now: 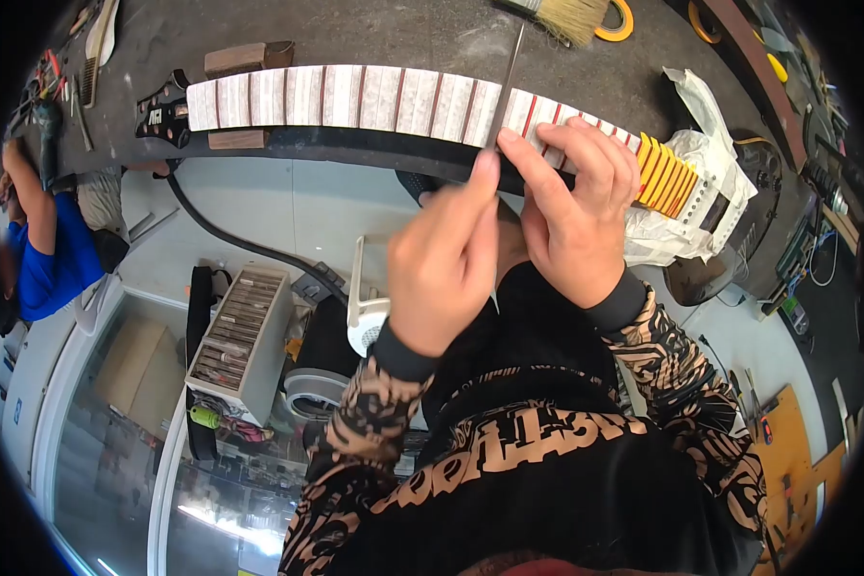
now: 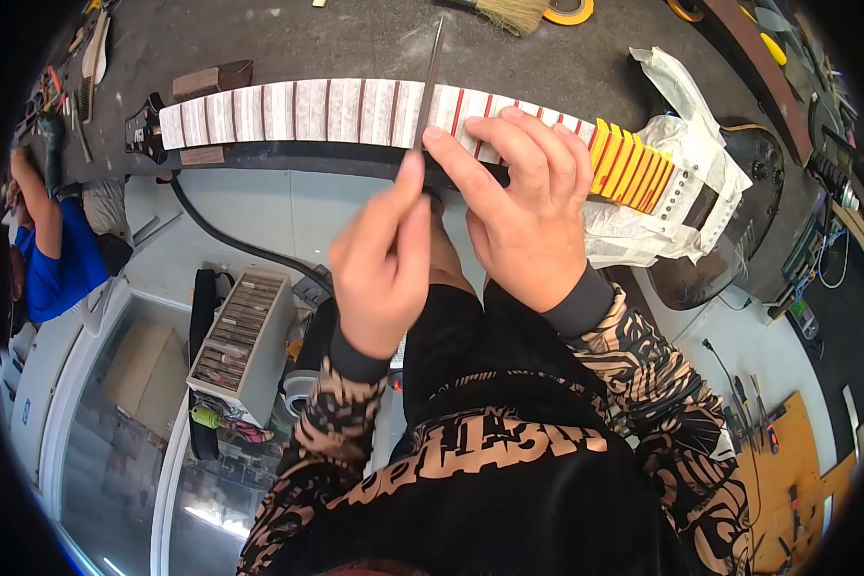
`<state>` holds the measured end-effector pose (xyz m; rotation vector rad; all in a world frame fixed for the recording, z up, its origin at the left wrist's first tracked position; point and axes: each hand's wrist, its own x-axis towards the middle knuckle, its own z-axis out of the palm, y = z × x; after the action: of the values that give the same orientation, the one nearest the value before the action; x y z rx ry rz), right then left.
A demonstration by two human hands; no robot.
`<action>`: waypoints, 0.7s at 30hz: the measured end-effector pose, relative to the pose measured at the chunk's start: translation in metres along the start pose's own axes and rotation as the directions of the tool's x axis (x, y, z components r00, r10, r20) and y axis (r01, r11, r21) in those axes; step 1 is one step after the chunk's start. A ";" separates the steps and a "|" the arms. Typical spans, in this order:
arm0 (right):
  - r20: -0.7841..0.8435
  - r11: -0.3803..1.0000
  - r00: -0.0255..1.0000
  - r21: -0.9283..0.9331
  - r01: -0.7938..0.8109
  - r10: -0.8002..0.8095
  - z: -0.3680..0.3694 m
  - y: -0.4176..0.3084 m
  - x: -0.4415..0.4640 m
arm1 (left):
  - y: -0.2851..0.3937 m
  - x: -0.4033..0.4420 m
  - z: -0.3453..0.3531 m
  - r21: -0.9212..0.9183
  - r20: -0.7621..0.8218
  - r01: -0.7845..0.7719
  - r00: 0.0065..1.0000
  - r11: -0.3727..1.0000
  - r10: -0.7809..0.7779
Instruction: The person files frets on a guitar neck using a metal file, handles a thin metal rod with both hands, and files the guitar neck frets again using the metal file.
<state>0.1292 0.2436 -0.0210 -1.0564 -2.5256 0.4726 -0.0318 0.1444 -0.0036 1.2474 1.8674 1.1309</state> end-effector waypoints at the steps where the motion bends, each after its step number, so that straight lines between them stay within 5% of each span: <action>1: -0.003 1.000 1.000 0.005 -0.003 0.003 0.000 0.000 0.000 | -0.006 0.006 0.005 -0.028 -0.030 -0.035 0.999 0.999 0.034; 3: 0.004 1.000 1.000 -0.009 0.004 -0.004 0.000 -0.001 0.000 | -0.012 0.014 0.010 -0.073 -0.097 -0.106 0.990 0.992 0.098; 9: 0.011 1.000 1.000 -0.017 0.006 -0.006 -0.001 0.000 0.000 | -0.009 -0.075 -0.017 0.005 0.031 0.097 0.995 0.995 -0.097; 15: -0.002 1.000 1.000 -0.012 0.008 -0.008 0.001 -0.001 -0.001 | -0.010 0.008 0.011 -0.063 -0.097 -0.046 0.995 0.997 0.039; 21: 0.004 1.000 1.000 -0.026 0.013 -0.013 0.000 0.001 0.000 | -0.007 -0.078 -0.018 0.010 0.041 0.114 0.993 0.993 -0.114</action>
<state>0.1301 0.2442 -0.0221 -1.0480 -2.5467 0.4400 -0.0208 0.0646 0.0008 1.1449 1.8882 1.0299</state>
